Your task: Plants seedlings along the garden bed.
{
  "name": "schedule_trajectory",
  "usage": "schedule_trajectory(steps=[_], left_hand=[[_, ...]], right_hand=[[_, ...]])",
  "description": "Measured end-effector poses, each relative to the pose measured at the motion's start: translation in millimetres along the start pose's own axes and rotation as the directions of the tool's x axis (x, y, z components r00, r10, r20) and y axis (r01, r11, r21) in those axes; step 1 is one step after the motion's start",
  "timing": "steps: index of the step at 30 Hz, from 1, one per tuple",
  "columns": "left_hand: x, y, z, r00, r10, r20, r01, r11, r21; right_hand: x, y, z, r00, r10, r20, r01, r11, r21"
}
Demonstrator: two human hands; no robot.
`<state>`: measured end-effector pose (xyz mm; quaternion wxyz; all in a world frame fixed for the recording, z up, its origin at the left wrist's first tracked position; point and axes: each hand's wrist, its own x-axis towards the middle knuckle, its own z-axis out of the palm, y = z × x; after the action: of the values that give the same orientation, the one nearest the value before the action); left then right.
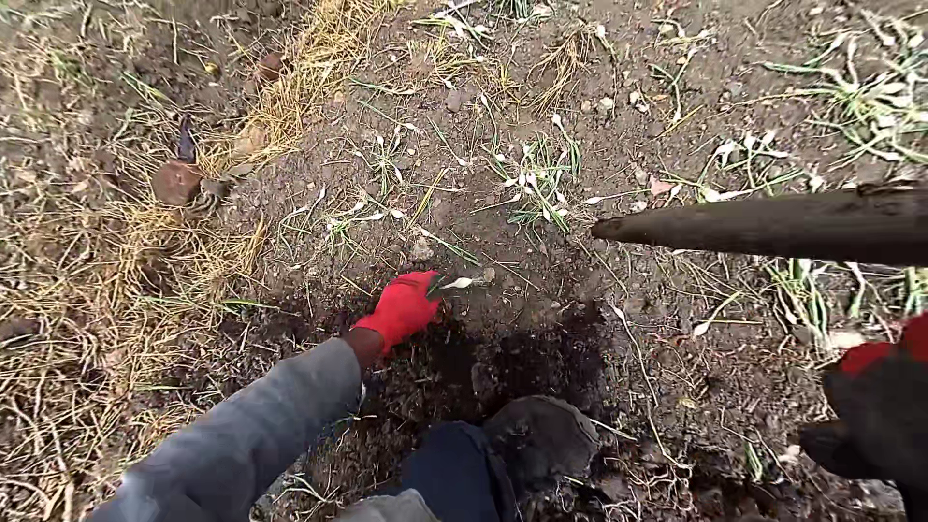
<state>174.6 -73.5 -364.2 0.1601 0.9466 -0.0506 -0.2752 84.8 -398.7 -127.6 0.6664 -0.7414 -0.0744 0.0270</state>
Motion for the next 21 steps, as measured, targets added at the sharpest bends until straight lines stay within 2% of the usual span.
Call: schedule_trajectory(steps=[1, 3, 5, 6, 7, 9, 11, 13, 15, 18, 20, 21], left_hand=[[-6, 1, -13, 0.997, 0.067, -0.024, -0.067, 0.998, 0.000], [-19, 10, -38, 0.984, 0.173, -0.048, -0.170, 0.984, 0.056], [-23, 34, -63, 0.975, 0.218, -0.033, -0.211, 0.966, 0.152], [-26, 48, -66, 0.971, 0.238, -0.015, -0.230, 0.951, 0.206], [-27, 65, -63, 0.968, 0.248, 0.028, -0.246, 0.933, 0.261], [-23, 94, -32, 0.948, 0.225, 0.224, -0.296, 0.883, 0.364], [-20, 104, 30, 0.870, 0.233, 0.434, -0.411, 0.829, 0.380], [-23, 92, 74, 0.786, 0.265, 0.558, -0.506, 0.795, 0.335], [-22, 82, 80, 0.788, 0.310, 0.532, -0.502, 0.824, 0.263], [-11, 72, 43, 0.875, 0.283, 0.393, -0.380, 0.904, 0.195], [-1, 63, 9, 0.914, 0.249, 0.320, -0.336, 0.907, 0.255], [0, 55, -3, 0.926, 0.236, 0.295, -0.328, 0.890, 0.317]], right_hand=[[9, 2, 26, 0.991, 0.034, -0.132, -0.049, 0.993, -0.111], [12, 60, 74, 0.924, 0.215, -0.316, -0.334, 0.856, -0.395], [3, 174, 124, 0.826, 0.445, -0.344, -0.558, 0.727, -0.400], [-8, 217, 140, 0.773, 0.547, -0.321, -0.634, 0.675, -0.378], [-14, 237, 144, 0.719, 0.639, -0.273, -0.693, 0.629, -0.353], [-30, 228, 133, 0.686, 0.681, -0.255, -0.727, 0.624, -0.288], [-50, 189, 112, 0.704, 0.623, -0.341, -0.704, 0.674, -0.222], [-70, 164, 105, 0.744, 0.551, -0.379, -0.647, 0.734, -0.204], [-89, 178, 114, 0.745, 0.576, -0.336, -0.656, 0.725, -0.213], [-88, 210, 117, 0.690, 0.671, -0.271, -0.721, 0.669, -0.181], [-58, 182, 82, 0.683, 0.658, -0.317, -0.721, 0.676, -0.150], [-52, 157, 62, 0.717, 0.585, -0.380, -0.671, 0.727, -0.147]])
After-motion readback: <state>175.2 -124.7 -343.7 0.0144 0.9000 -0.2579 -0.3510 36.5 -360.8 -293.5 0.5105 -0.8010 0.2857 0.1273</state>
